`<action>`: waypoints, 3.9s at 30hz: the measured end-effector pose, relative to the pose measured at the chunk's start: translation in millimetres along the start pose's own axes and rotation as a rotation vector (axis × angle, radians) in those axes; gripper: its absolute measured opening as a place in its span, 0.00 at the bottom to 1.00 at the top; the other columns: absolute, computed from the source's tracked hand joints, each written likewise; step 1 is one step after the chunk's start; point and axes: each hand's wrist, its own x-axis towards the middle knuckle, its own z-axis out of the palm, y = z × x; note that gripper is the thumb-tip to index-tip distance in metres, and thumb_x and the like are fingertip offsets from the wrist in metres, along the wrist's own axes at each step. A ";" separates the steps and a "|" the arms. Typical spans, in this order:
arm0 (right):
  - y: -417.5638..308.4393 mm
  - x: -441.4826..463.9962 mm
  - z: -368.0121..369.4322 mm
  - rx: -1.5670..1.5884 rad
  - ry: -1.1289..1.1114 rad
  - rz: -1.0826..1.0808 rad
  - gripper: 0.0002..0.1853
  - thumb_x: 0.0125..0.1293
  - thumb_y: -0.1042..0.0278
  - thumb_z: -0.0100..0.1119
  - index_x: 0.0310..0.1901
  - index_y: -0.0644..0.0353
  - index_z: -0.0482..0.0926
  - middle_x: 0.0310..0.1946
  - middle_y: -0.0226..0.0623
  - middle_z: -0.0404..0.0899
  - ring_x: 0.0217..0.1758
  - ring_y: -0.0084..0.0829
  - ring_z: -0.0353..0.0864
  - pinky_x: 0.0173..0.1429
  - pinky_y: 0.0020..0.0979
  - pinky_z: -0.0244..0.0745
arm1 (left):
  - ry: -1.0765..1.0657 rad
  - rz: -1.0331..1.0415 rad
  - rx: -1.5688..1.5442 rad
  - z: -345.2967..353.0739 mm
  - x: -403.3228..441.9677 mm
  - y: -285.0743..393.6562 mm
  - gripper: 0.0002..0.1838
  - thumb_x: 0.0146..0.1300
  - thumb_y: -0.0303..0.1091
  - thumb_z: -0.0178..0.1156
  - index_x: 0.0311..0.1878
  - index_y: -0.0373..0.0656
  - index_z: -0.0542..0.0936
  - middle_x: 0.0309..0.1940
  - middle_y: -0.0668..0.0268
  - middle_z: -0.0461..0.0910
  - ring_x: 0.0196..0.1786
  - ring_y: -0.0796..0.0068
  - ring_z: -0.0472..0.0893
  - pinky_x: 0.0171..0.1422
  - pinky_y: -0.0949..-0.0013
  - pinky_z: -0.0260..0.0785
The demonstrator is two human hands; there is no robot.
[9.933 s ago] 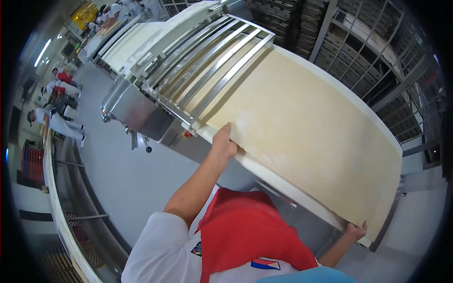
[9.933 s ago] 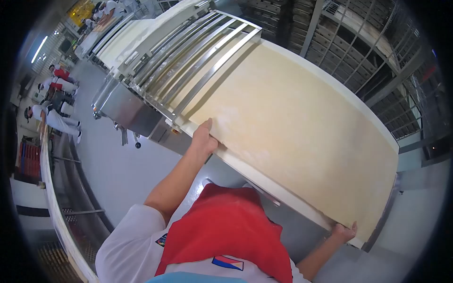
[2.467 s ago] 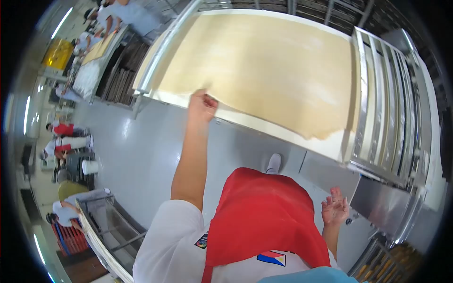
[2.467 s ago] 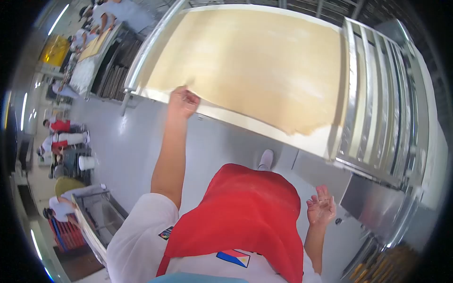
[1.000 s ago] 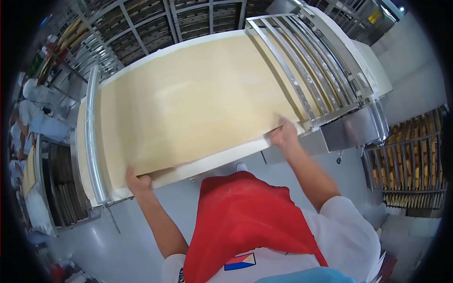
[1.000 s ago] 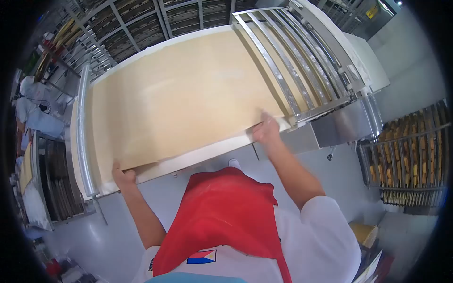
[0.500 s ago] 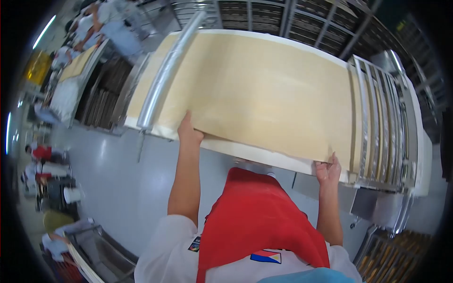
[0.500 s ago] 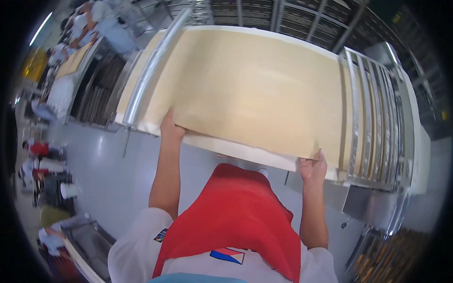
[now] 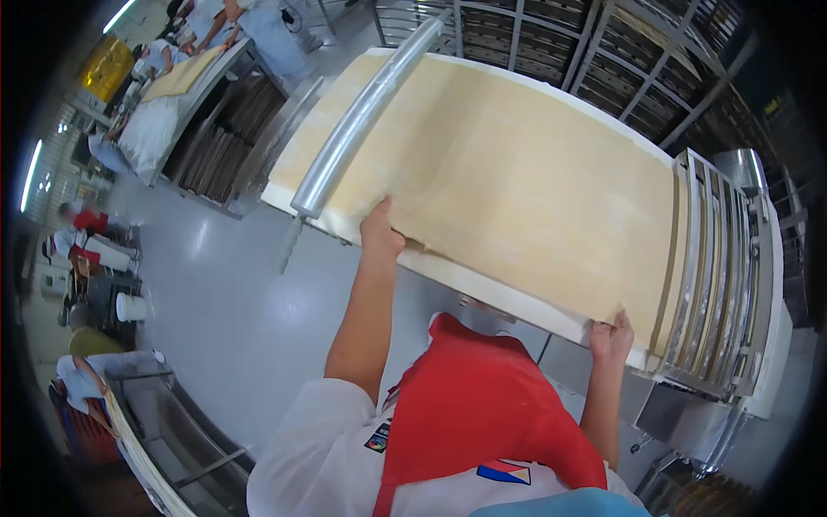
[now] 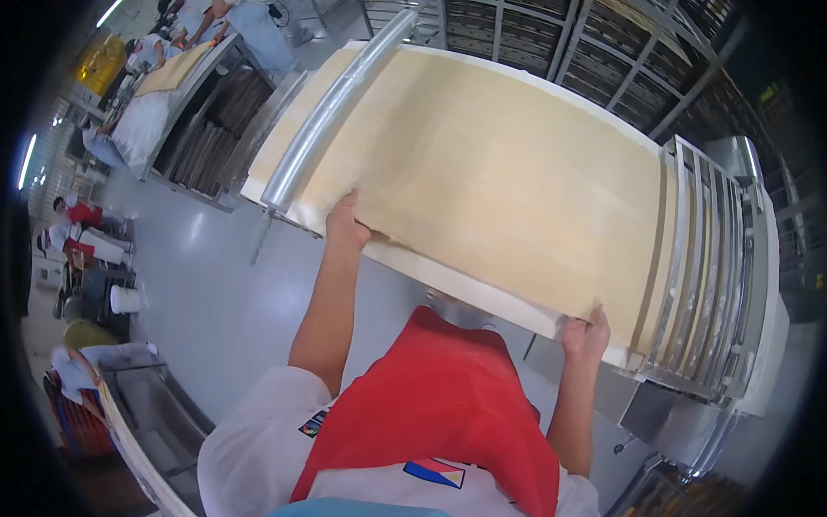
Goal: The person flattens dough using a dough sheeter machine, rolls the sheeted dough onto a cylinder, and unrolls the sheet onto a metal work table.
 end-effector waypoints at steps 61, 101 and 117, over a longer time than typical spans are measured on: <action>-30.4 -17.0 -23.1 0.140 0.004 0.010 0.17 0.76 0.66 0.41 0.56 0.67 0.72 0.56 0.45 0.77 0.61 0.43 0.77 0.65 0.46 0.75 | -0.106 -0.030 0.235 48.3 -32.4 -70.3 0.20 0.65 0.23 0.60 0.58 0.30 0.71 0.48 0.56 0.79 0.48 0.59 0.82 0.51 0.56 0.80; -141.8 -159.0 -311.0 -1.235 1.425 -0.712 0.19 0.67 0.64 0.55 0.55 0.68 0.77 0.51 0.55 0.81 0.51 0.50 0.83 0.58 0.42 0.74 | -0.486 -0.411 0.770 162.7 -72.1 -283.3 0.24 0.64 0.18 0.58 0.63 0.33 0.68 0.55 0.57 0.76 0.56 0.62 0.79 0.59 0.56 0.78; -181.2 -121.6 -336.4 -1.138 1.169 -0.216 0.18 0.70 0.65 0.49 0.56 0.68 0.74 0.25 0.44 0.80 0.18 0.32 0.81 0.15 0.31 0.73 | -0.687 -0.354 0.976 200.7 -141.7 -394.5 0.16 0.63 0.21 0.62 0.53 0.30 0.73 0.47 0.55 0.81 0.46 0.62 0.84 0.51 0.59 0.81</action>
